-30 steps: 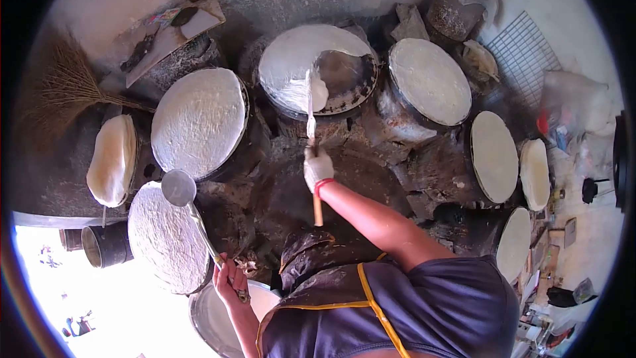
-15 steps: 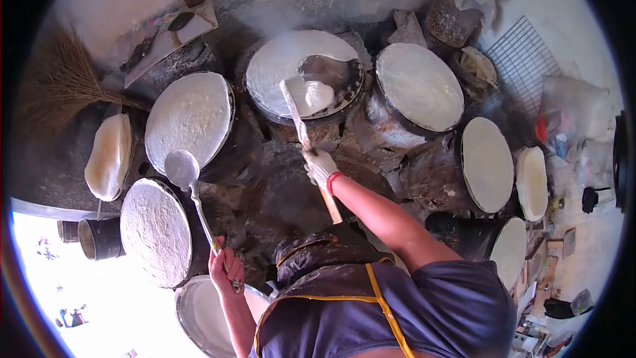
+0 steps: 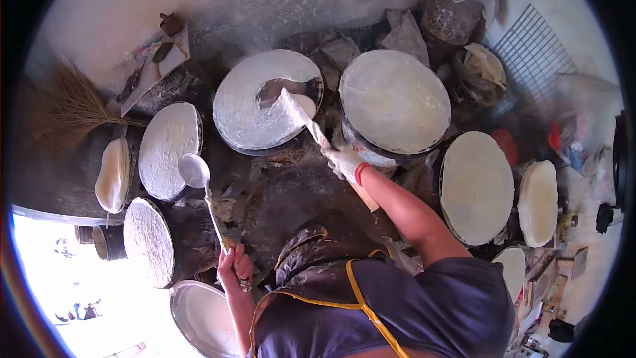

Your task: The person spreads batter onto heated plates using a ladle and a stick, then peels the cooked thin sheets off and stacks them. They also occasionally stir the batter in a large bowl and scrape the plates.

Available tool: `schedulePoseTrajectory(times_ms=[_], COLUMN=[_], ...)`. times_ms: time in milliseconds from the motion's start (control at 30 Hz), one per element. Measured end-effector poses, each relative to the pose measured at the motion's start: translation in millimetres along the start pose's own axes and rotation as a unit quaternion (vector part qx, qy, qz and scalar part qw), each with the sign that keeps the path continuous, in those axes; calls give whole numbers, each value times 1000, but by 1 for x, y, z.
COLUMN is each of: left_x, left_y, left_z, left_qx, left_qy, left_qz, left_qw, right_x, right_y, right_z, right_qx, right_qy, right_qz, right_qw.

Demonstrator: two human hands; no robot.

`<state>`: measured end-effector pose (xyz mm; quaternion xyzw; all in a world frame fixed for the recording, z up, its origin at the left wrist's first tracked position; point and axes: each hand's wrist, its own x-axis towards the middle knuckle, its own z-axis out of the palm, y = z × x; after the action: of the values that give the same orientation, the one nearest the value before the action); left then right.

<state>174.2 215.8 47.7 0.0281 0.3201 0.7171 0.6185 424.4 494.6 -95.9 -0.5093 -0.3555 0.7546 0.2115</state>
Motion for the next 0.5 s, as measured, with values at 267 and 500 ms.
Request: schedulePoseTrajectory(times_ms=[267, 500], left_x=[14, 28], left_y=[-22, -7], left_z=[18, 16], left_qx=[6, 26], left_qy=[-24, -19], left_qz=[-25, -26], left_qw=[999, 999], right_x=[38, -22], right_y=[-57, 13], right_z=[-13, -16], right_qx=[-396, -259], right_qy=[149, -101], right_qz=[-212, -90], right_qw=[881, 956])
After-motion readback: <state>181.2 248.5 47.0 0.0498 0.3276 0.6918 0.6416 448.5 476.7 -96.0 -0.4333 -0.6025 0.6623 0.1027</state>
